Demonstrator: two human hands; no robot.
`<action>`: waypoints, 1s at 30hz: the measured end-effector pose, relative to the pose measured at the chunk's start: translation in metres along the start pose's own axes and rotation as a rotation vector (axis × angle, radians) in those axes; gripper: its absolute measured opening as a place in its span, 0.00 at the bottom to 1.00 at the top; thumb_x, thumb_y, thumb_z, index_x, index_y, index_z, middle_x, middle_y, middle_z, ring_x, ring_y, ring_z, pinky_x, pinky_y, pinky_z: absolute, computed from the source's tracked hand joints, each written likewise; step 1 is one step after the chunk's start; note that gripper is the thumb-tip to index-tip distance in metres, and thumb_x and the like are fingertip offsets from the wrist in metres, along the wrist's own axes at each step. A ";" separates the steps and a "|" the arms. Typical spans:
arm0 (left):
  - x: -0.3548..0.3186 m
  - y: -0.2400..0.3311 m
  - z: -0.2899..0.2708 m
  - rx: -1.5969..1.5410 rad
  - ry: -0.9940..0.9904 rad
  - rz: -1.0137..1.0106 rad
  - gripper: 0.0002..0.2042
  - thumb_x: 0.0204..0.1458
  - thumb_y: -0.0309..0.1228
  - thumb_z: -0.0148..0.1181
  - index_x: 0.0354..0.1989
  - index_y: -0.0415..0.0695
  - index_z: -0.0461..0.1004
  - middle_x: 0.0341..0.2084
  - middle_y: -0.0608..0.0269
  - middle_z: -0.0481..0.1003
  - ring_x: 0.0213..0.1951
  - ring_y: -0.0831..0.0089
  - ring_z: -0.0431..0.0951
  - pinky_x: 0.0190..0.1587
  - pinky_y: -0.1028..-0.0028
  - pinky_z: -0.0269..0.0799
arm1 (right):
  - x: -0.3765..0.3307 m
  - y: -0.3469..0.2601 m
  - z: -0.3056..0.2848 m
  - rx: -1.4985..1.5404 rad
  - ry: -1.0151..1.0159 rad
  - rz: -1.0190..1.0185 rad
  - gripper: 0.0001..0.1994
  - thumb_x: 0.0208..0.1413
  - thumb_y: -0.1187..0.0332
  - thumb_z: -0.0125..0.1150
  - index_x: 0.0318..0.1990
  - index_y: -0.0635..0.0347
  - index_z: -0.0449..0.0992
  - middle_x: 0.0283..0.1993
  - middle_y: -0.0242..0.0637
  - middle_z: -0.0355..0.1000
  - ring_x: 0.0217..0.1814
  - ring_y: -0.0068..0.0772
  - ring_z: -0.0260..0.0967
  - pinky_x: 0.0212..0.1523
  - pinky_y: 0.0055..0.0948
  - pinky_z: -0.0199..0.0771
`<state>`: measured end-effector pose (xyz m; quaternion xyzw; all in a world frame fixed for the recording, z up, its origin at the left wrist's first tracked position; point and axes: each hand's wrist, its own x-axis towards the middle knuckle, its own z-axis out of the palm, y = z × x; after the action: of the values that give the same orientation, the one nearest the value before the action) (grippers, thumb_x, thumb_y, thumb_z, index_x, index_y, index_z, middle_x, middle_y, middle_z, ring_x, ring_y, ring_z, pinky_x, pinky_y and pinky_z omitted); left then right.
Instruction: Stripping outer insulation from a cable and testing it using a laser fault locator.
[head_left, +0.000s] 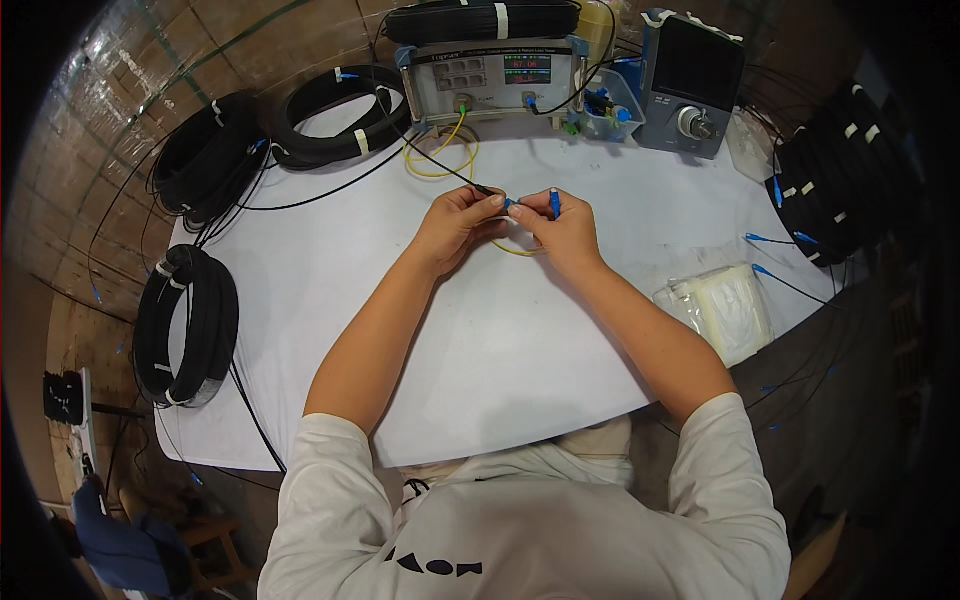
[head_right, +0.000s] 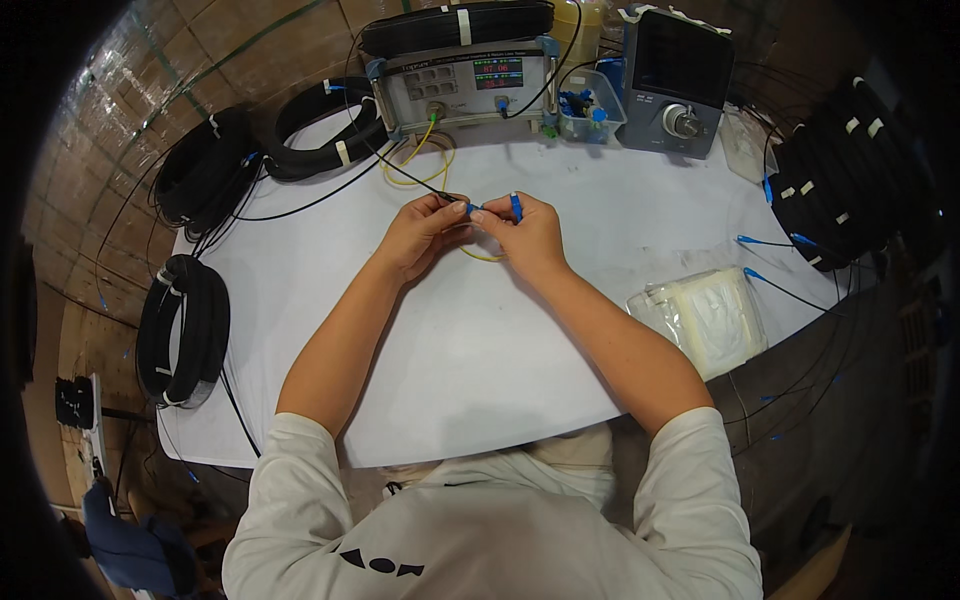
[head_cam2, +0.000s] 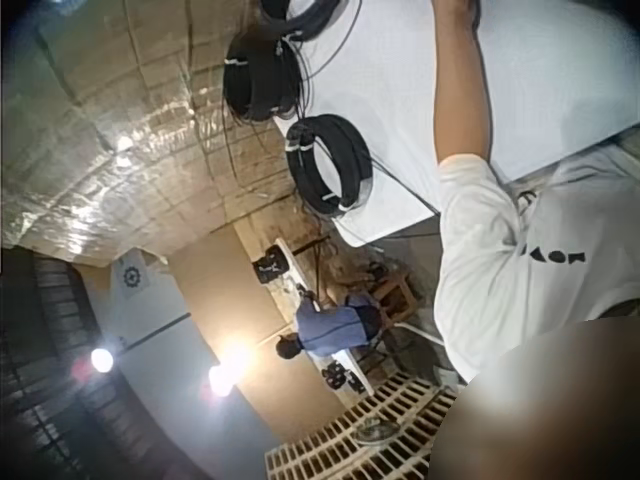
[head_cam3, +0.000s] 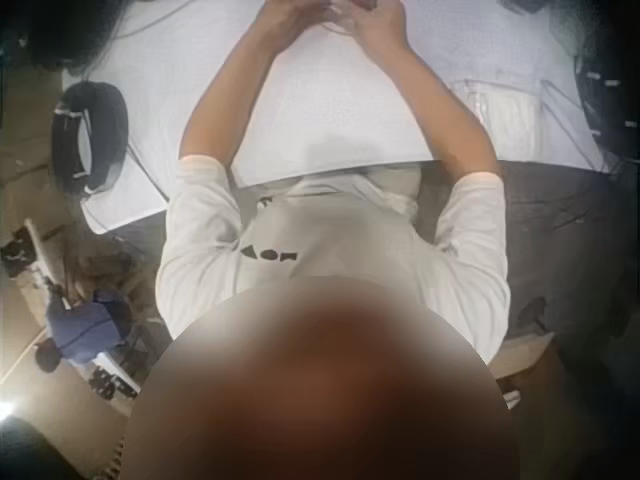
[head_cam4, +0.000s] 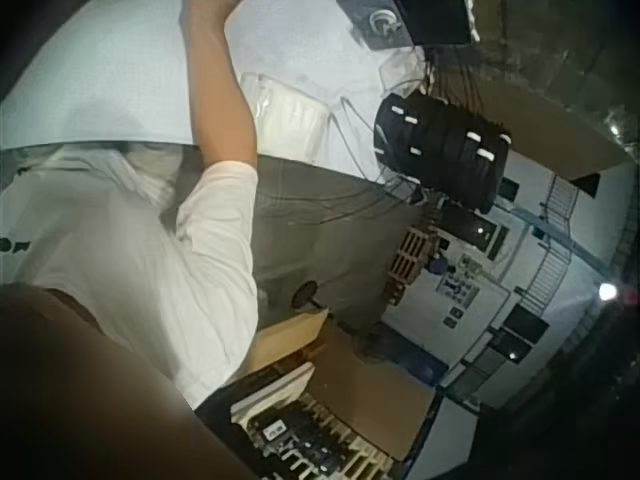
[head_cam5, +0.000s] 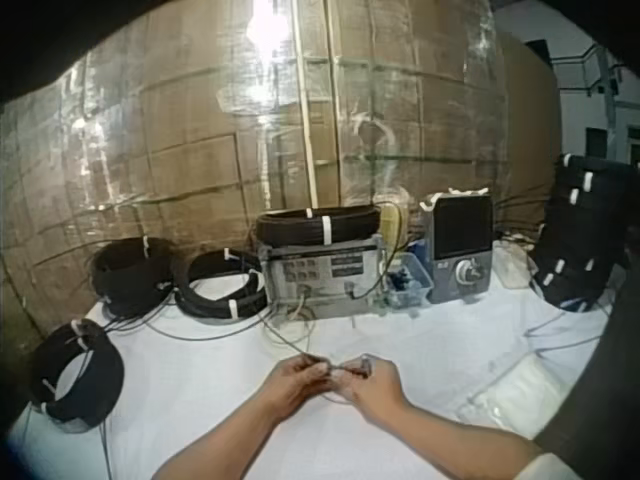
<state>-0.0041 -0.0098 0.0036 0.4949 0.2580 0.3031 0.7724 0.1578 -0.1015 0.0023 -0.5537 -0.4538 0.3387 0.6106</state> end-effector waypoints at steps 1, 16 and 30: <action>0.001 -0.001 0.000 0.002 0.000 0.016 0.11 0.58 0.33 0.61 0.44 0.40 0.73 0.38 0.61 0.77 0.40 0.72 0.79 0.46 0.73 0.77 | 0.001 -0.002 0.000 -0.005 -0.020 0.011 0.11 0.51 0.66 0.72 0.36 0.64 0.78 0.27 0.31 0.77 0.22 0.15 0.64 0.20 0.19 0.61; 0.007 -0.005 -0.003 -0.073 0.136 0.205 0.10 0.61 0.34 0.56 0.44 0.40 0.72 0.35 0.60 0.78 0.37 0.69 0.81 0.41 0.71 0.80 | 0.005 -0.009 -0.009 0.332 -0.263 0.239 0.08 0.64 0.61 0.49 0.38 0.55 0.65 0.21 0.25 0.53 0.21 0.20 0.52 0.25 0.25 0.58; 0.003 -0.004 -0.004 -0.139 0.056 0.220 0.11 0.62 0.35 0.56 0.45 0.40 0.71 0.36 0.59 0.78 0.38 0.69 0.81 0.43 0.71 0.79 | 0.003 0.002 -0.003 0.158 -0.254 0.097 0.08 0.61 0.68 0.61 0.38 0.64 0.73 0.26 0.29 0.71 0.22 0.16 0.66 0.25 0.19 0.69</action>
<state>-0.0038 -0.0061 -0.0020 0.4568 0.2020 0.4168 0.7595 0.1622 -0.0999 0.0010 -0.4781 -0.4720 0.4695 0.5728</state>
